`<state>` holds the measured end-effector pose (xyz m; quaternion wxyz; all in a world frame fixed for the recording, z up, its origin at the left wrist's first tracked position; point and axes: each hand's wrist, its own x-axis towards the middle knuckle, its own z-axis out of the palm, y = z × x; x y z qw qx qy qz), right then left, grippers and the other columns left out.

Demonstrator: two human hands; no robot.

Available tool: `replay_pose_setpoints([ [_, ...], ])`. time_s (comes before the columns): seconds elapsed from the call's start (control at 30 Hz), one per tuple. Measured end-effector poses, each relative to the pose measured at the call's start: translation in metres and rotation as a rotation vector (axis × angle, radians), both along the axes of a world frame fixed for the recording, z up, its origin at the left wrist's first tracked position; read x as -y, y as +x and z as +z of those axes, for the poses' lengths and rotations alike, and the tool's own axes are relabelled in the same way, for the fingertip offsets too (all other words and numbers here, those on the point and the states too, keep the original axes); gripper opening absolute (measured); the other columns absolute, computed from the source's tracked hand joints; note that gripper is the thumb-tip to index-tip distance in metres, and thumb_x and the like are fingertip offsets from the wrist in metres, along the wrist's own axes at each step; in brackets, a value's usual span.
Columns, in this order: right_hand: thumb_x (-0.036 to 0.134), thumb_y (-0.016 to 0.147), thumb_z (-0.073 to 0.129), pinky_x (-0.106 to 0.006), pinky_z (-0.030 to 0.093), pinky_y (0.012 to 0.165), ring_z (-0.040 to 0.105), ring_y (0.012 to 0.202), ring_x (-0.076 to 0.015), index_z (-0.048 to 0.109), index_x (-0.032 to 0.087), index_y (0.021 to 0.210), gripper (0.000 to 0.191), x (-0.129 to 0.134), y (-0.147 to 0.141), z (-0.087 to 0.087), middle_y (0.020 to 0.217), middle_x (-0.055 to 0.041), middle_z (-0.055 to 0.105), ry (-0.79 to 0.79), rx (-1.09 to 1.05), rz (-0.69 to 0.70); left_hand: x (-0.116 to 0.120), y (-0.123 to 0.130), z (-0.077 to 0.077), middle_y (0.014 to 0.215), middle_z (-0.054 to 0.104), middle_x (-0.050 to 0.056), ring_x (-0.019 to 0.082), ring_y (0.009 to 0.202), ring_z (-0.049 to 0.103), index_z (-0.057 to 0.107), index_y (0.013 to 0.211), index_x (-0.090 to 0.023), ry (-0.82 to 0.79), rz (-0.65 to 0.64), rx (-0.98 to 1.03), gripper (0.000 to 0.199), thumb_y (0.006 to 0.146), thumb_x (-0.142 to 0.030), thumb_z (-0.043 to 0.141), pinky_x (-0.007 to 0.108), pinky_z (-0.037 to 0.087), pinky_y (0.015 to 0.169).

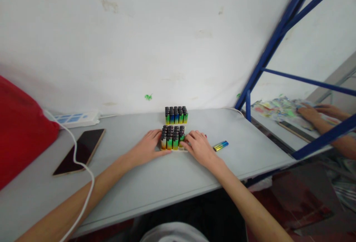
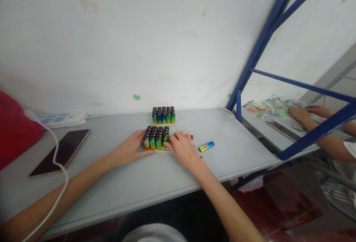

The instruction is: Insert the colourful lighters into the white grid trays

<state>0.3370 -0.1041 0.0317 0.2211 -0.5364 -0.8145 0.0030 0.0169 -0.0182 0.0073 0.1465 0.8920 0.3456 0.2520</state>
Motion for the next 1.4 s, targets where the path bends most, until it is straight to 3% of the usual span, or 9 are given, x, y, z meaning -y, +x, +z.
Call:
replay_pose_setpoints([
  [0.27, 0.032, 0.129, 0.075, -0.047, 0.066, 0.112, 0.086, 0.115, -0.0323, 0.094, 0.025, 0.122, 0.022, -0.004, 0.090, 0.033, 0.122, -0.0134, 0.092, -0.135, -0.240, 0.074, -0.004, -0.001, -0.002, 0.168, 0.086, 0.018, 0.049, 0.156, 0.080, 0.086, 0.162, -0.030, -0.012, 0.007, 0.004, 0.085, 0.107, -0.095, 0.088, 0.066, 0.064, 0.143],
  [0.4, 0.032, 0.118, 0.089, -0.053, 0.069, 0.119, 0.088, 0.123, -0.0363, 0.099, 0.027, 0.127, 0.014, -0.012, 0.118, 0.030, 0.132, -0.0148, 0.094, -0.132, -0.263, 0.002, -0.004, 0.000, -0.002, 0.167, 0.087, 0.018, 0.050, 0.155, 0.081, 0.087, 0.161, -0.030, -0.009, 0.003, 0.007, 0.084, 0.107, -0.095, 0.087, 0.066, 0.065, 0.142],
  [0.57, 0.021, 0.111, 0.094, -0.053, 0.068, 0.122, 0.087, 0.128, -0.0364, 0.097, 0.023, 0.123, 0.012, -0.026, 0.101, 0.005, 0.135, -0.0173, 0.094, -0.154, -0.181, -0.029, -0.003, -0.002, -0.002, 0.165, 0.087, 0.018, 0.049, 0.155, 0.081, 0.086, 0.161, -0.030, -0.009, 0.011, -0.013, 0.083, 0.108, -0.094, 0.088, 0.065, 0.066, 0.140],
  [0.7, 0.022, 0.109, 0.093, -0.046, 0.067, 0.107, 0.086, 0.112, -0.0319, 0.089, 0.023, 0.113, 0.006, -0.027, 0.094, 0.002, 0.120, -0.0124, 0.093, -0.158, -0.293, -0.072, -0.003, -0.002, -0.003, 0.165, 0.087, 0.019, 0.049, 0.154, 0.081, 0.086, 0.162, -0.030, -0.012, 0.019, -0.001, 0.083, 0.107, -0.092, 0.090, 0.066, 0.066, 0.140],
  [0.9, 0.070, 0.094, 0.104, -0.042, 0.062, 0.089, 0.076, 0.087, -0.0267, 0.088, 0.026, 0.109, 0.049, -0.018, 0.089, 0.020, 0.089, -0.0016, 0.084, -0.212, -0.883, -0.068, -0.005, -0.002, -0.005, 0.168, 0.087, 0.016, 0.048, 0.157, 0.080, 0.087, 0.161, -0.033, -0.008, 0.012, 0.024, 0.080, 0.106, -0.091, 0.092, 0.066, 0.064, 0.144],
  [1.07, 0.087, 0.081, 0.110, -0.043, 0.068, 0.091, 0.079, 0.098, -0.0279, 0.087, 0.028, 0.106, 0.069, -0.013, 0.059, 0.033, 0.106, -0.0064, 0.088, -0.267, -1.264, -0.065, -0.006, -0.004, -0.007, 0.170, 0.086, 0.018, 0.049, 0.158, 0.080, 0.087, 0.161, -0.031, -0.002, 0.006, 0.020, 0.081, 0.107, -0.091, 0.090, 0.068, 0.063, 0.144],
  [1.17, 0.094, 0.080, 0.109, -0.042, 0.071, 0.084, 0.077, 0.084, -0.0233, 0.075, 0.030, 0.106, 0.077, -0.007, 0.039, 0.039, 0.102, -0.0038, 0.086, -0.395, -1.431, 0.021, -0.004, -0.004, -0.006, 0.172, 0.085, 0.018, 0.049, 0.159, 0.080, 0.085, 0.165, -0.030, -0.007, 0.005, 0.015, 0.082, 0.109, -0.090, 0.090, 0.066, 0.062, 0.146],
  [1.27, 0.096, 0.088, 0.103, -0.032, 0.057, 0.060, 0.048, 0.057, -0.0144, 0.068, 0.033, 0.112, 0.076, 0.002, 0.025, 0.043, 0.080, 0.0075, 0.069, -0.487, -1.434, 0.084, -0.004, -0.003, -0.004, 0.172, 0.085, 0.019, 0.049, 0.160, 0.079, 0.085, 0.164, -0.030, -0.014, 0.002, 0.015, 0.082, 0.108, -0.090, 0.090, 0.067, 0.061, 0.146],
  [1.4, 0.102, 0.093, 0.094, -0.025, 0.023, 0.049, 0.024, 0.057, -0.0124, 0.064, 0.032, 0.103, 0.077, 0.007, 0.012, 0.039, 0.070, 0.0130, 0.041, -0.486, -1.314, 0.026, -0.004, -0.002, -0.003, 0.171, 0.085, 0.020, 0.050, 0.159, 0.079, 0.086, 0.161, -0.029, -0.015, 0.002, 0.004, 0.083, 0.108, -0.093, 0.089, 0.069, 0.062, 0.145],
])
